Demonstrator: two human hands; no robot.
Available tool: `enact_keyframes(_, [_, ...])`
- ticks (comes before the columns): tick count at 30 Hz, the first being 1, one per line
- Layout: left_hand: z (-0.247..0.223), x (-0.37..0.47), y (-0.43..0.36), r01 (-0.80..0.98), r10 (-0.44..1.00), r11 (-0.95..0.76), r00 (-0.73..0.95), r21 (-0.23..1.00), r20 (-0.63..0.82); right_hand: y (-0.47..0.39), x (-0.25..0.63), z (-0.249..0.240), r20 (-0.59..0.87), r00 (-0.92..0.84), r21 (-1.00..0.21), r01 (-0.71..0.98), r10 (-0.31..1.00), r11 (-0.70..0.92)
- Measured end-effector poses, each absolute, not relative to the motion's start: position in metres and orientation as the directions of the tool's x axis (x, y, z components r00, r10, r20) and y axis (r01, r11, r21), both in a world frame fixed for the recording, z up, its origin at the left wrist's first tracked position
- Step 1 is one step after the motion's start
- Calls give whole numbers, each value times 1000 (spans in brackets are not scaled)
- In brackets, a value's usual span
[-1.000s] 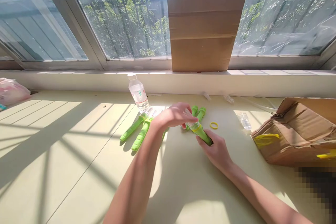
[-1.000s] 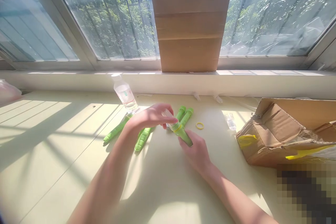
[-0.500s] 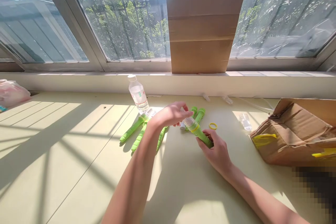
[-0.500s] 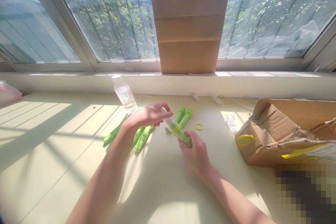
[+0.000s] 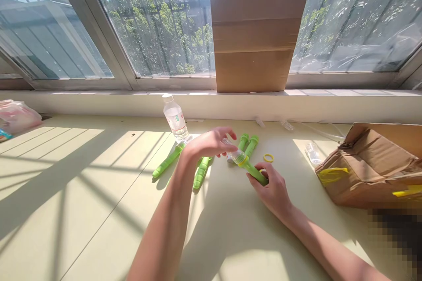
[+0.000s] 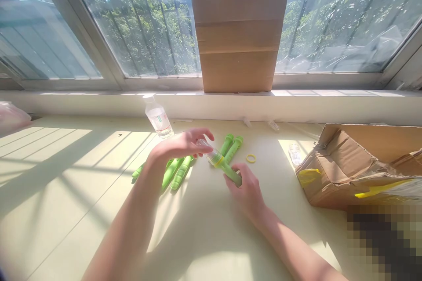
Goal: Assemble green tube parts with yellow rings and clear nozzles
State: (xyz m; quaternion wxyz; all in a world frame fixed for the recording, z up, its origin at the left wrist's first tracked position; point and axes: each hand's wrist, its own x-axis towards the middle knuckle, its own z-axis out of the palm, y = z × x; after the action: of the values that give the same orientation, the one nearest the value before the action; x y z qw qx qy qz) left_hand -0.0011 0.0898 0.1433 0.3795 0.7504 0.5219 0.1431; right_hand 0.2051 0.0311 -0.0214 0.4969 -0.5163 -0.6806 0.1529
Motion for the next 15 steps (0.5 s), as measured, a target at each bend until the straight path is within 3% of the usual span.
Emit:
enact_keyframes(6, [150,-5,87,698,878,-266,461,665,-133,31,205,-14,604,-16,-651,566,797,505])
enact_keyframes(11, [151,-5,87,755,884,-293,447,587,-133,32,206,-18,587,-25,-658,568,809,495])
enact_keyframes(15, [151,-5,88,738,873,-249,451,628,-184,31,205,-21,566,-10,-683,554,825,476])
